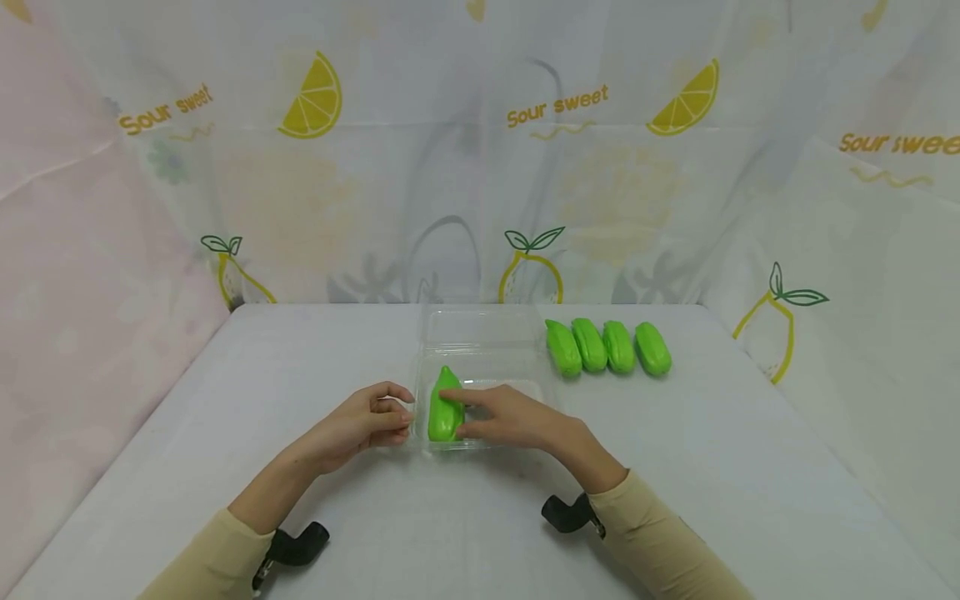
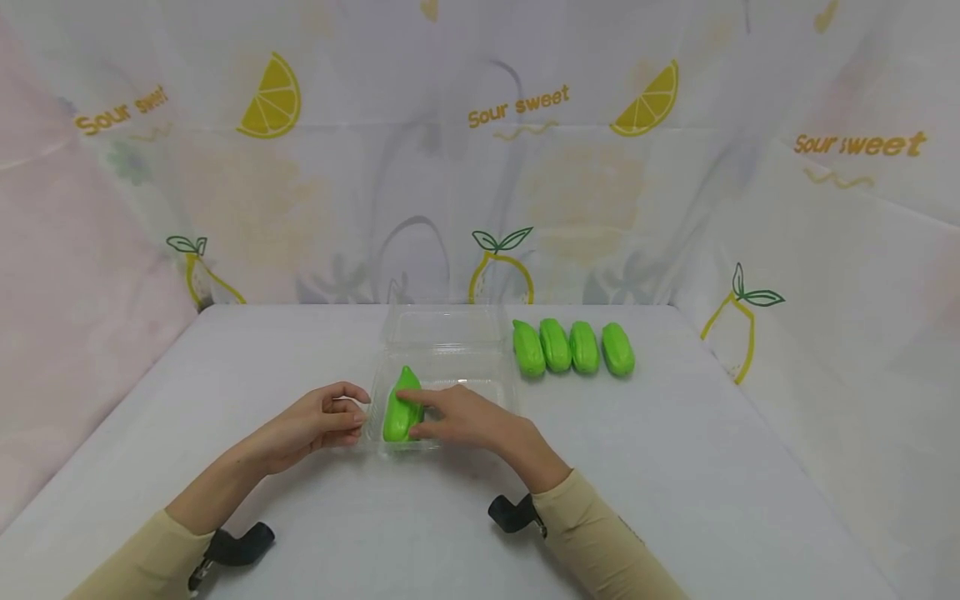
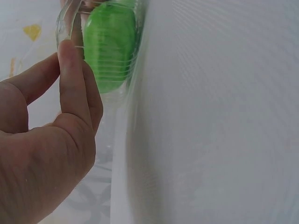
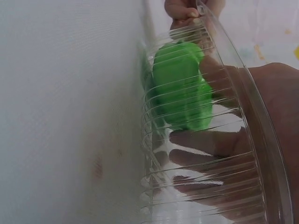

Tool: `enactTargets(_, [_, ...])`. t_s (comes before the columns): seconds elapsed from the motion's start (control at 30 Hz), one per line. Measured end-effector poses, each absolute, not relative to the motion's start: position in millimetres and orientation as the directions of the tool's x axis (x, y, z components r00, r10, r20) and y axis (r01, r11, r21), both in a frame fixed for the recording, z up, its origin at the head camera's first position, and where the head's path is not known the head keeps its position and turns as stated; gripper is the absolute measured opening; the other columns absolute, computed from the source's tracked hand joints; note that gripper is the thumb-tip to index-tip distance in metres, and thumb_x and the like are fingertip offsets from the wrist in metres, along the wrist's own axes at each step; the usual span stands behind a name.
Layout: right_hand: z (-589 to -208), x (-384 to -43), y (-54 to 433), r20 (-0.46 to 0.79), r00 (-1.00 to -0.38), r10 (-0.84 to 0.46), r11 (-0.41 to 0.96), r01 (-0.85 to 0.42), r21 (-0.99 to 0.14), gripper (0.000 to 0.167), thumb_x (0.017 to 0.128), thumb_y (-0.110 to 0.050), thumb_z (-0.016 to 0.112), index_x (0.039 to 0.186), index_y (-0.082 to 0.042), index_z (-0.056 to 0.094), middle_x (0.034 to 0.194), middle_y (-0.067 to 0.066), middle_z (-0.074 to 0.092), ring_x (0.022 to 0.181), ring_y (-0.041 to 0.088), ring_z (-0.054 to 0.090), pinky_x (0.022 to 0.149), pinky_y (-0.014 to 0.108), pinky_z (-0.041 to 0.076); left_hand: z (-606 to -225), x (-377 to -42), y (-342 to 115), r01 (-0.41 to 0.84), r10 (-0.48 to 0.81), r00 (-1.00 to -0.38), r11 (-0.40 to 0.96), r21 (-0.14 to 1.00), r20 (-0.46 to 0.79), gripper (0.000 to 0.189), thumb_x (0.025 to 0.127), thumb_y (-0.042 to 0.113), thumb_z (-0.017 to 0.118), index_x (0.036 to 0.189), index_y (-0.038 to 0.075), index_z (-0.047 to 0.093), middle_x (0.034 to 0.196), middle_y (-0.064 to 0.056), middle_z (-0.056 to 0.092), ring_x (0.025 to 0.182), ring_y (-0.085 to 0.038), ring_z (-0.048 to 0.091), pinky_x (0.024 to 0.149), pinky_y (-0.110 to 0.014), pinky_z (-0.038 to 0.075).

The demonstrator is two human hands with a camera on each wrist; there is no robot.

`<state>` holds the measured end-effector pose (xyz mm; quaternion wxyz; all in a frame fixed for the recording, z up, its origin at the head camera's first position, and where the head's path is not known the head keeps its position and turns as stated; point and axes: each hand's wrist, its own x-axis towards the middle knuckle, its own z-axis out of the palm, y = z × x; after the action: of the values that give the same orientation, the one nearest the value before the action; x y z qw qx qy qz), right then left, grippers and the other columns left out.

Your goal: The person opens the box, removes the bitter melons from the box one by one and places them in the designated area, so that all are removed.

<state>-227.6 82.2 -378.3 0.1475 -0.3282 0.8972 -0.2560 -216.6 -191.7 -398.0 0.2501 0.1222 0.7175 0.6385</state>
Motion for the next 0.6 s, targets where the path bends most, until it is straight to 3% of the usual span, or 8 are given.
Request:
enactTargets(0.33, [-377.9,-226.5,81.8,-0.094,-0.706,-0.702,0.609,-0.527,-0.592,0.055,0.097,-0.039,0.063,0.149,-0.034,0.044,0.148,-0.007,0.052,0.133,0.009,0.050,0.111,0.035,0.044,-396.9,-215.2,-191.0,-0.149,0.490,-0.847,0.156,0.976,-0.208,0.051,0.096,0.019,0.066,0.132,-0.006,0.039,0.094,-0.002,0.059,0.083,-0.011,0.065,0.078,-0.021,0.059])
enactTargets(0.6, [-376.2,-227.1,83.6,-0.056,-0.725,-0.686,0.609,-0.531,-0.589,0.057,0.095,-0.039,0.067,0.147,-0.033,0.047,0.147,-0.006,0.053,0.136,0.012,0.049,0.112,0.038,0.044,-397.6,-216.3,-190.7,-0.145,0.492,-0.847,0.151,0.978,-0.201,0.052,0.096,0.019,0.066,0.132,-0.006,0.039,0.093,-0.002,0.059,0.083,-0.011,0.064,0.078,-0.022,0.059])
